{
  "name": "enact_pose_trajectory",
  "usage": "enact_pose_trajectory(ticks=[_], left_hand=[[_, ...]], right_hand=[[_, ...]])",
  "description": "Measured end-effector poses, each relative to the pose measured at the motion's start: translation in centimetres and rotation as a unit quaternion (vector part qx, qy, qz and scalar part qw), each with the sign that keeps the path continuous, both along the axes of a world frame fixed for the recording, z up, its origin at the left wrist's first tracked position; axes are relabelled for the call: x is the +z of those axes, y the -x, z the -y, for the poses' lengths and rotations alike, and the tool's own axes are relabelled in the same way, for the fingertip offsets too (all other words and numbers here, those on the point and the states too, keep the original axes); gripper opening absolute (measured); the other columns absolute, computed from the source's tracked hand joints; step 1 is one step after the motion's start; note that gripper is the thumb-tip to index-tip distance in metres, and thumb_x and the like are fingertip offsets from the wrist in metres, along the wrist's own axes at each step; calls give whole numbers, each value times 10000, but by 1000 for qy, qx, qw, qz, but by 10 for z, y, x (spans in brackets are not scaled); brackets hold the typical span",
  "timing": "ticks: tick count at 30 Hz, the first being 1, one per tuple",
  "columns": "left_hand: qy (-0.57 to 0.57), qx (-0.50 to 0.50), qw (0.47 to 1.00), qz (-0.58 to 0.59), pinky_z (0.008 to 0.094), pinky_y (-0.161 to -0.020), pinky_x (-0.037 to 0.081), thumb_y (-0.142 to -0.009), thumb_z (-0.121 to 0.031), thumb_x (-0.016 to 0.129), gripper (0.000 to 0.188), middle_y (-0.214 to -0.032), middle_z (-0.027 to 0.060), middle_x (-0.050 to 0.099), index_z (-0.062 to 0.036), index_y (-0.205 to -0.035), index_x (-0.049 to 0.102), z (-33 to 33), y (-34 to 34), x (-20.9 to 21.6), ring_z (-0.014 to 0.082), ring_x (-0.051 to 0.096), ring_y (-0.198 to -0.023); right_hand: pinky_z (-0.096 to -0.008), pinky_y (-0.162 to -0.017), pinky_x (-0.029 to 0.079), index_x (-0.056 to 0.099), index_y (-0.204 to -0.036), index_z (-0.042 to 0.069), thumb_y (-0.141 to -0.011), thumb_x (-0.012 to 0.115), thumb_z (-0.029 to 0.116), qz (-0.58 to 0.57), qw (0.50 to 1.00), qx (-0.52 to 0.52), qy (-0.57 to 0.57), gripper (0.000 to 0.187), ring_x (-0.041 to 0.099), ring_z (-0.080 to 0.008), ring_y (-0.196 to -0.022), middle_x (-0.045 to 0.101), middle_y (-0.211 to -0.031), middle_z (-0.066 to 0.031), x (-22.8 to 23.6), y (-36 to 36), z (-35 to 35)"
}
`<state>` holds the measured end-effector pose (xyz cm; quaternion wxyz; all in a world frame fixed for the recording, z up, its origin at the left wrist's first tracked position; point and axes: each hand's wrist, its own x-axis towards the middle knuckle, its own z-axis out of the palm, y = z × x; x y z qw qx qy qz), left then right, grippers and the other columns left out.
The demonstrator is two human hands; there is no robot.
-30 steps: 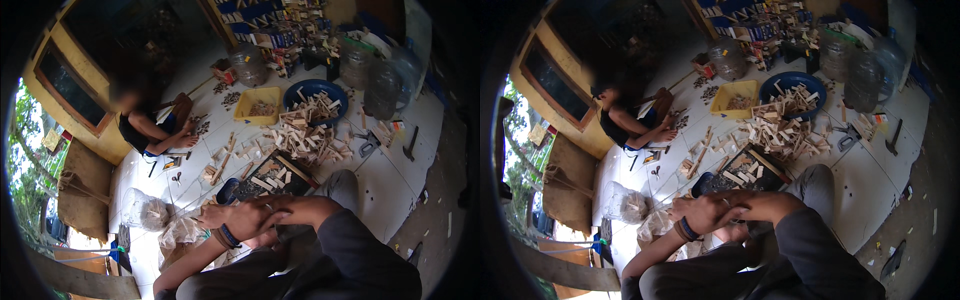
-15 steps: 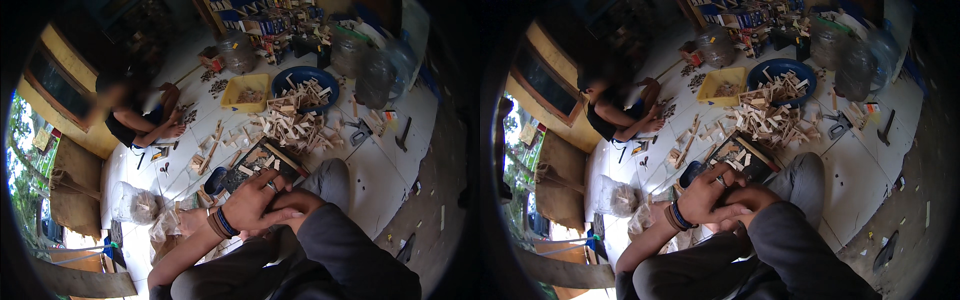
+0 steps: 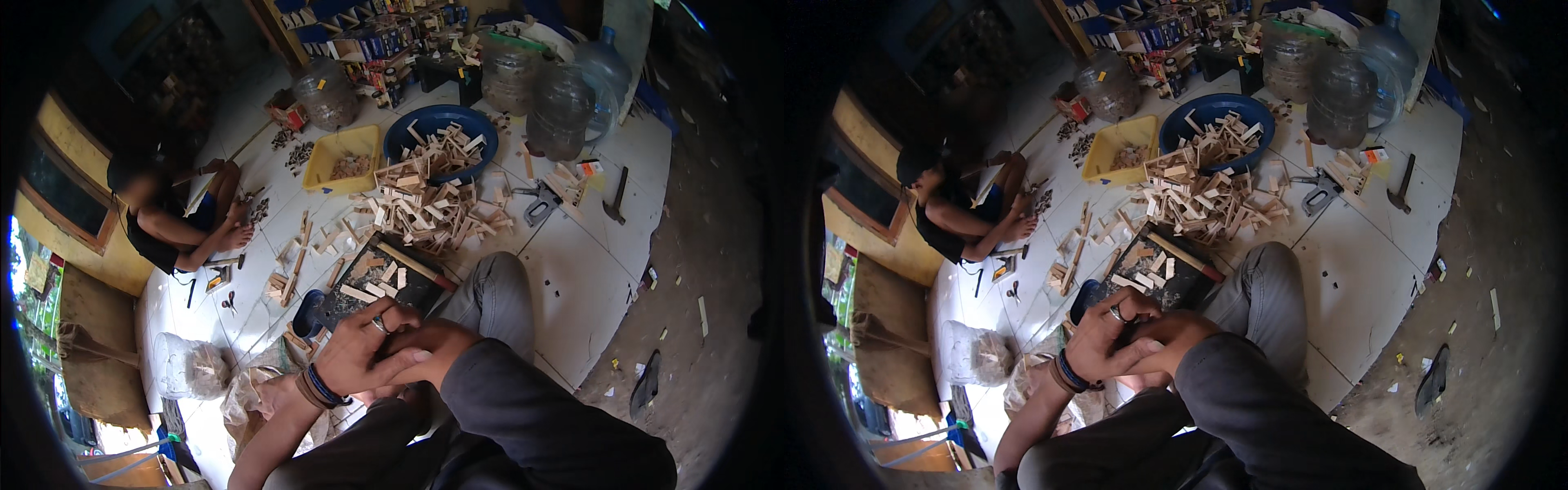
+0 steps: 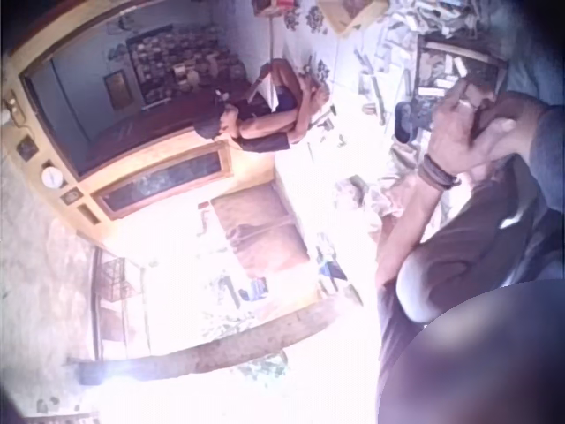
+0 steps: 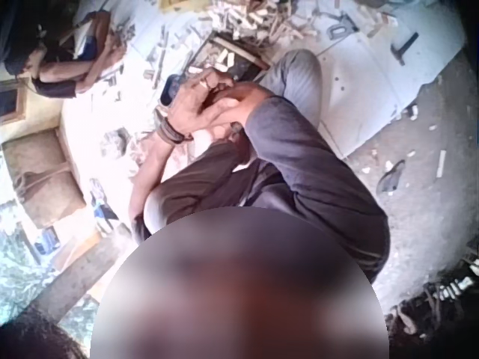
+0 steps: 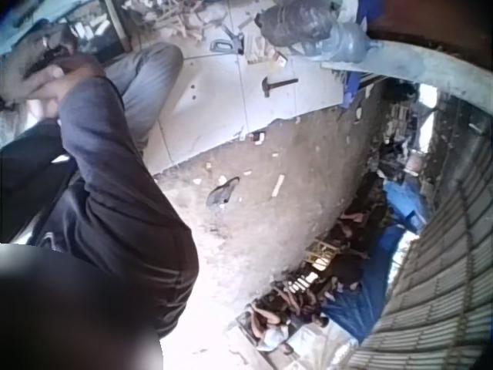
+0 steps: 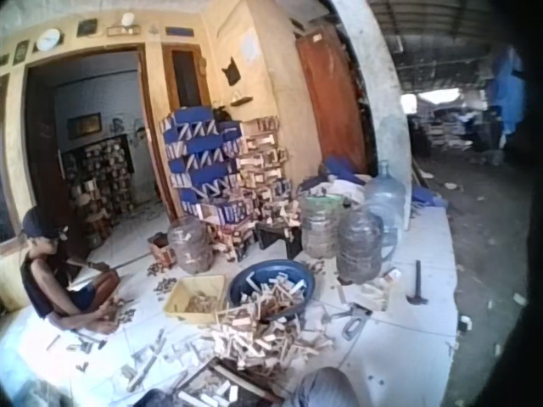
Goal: The person sits on the floor and repeatedly splits small wooden sticks using a hammer and a metal wedge. They pick up sticks from a sack, position them on a black board, strike them with the hammer, and place the split pieces into a blue tray.
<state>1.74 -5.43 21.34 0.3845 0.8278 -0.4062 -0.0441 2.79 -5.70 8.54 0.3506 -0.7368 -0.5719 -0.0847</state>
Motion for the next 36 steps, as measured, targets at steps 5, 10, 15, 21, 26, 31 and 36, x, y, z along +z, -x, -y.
enact_pose_trajectory(ticks=[5,10,15,21,26,31,36], left_hand=[[-44,21,995,-83,374,-692,534,-952,-170,742,193,-814,127,673,-1,-1010,670,-18,-4,-7,307,679,-714],[12,10,1000,-6,396,-727,542,-954,-204,753,235,-915,145,664,-16,-1047,649,8,-6,-18,326,686,-809],[16,-1,998,-64,395,-745,541,-979,-239,732,264,-921,160,658,-6,-1069,646,19,-13,-24,313,686,-829],[-42,1,992,-116,403,-670,534,-999,-245,713,239,-821,141,670,-15,-933,696,15,-25,-28,313,695,-752],[128,-54,990,-32,421,-782,525,-1003,-315,702,313,-907,173,659,-18,-1082,644,68,-27,-38,352,681,-878],[82,-71,989,-96,424,-716,505,-1021,-378,672,354,-814,166,645,-26,-1005,642,63,-39,-37,355,673,-795],[53,-42,994,-91,441,-650,465,-1020,-376,672,383,-716,158,596,-29,-867,616,52,-48,-41,346,642,-719]], right_hand=[[-426,-926,505,604,-1347,42,-961,606,379,40,999,26,2,513,660,-316,-983,653,-1114,-144,-4,-4,-19],[-425,-914,507,602,-1350,32,-955,605,377,69,996,51,4,524,661,-312,-963,654,-1109,-144,-6,-7,-30],[-424,-902,509,599,-1353,23,-950,605,375,95,992,81,13,535,663,-308,-943,655,-1104,-144,-7,-6,-30],[-422,-888,512,596,-1357,12,-944,604,372,125,986,111,27,548,665,-303,-918,656,-1098,-144,-9,-9,-28],[-421,-875,514,594,-1360,3,-939,604,370,153,978,136,37,559,667,-298,-898,657,-1092,-144,-8,-12,-31],[-420,-863,516,592,-1363,-7,-934,604,368,180,970,158,49,570,669,-294,-878,657,-1087,-144,-9,-16,-24],[-419,-851,518,589,-1366,-16,-929,603,366,200,962,181,54,581,671,-289,-858,658,-1082,-144,-8,-17,-19]])
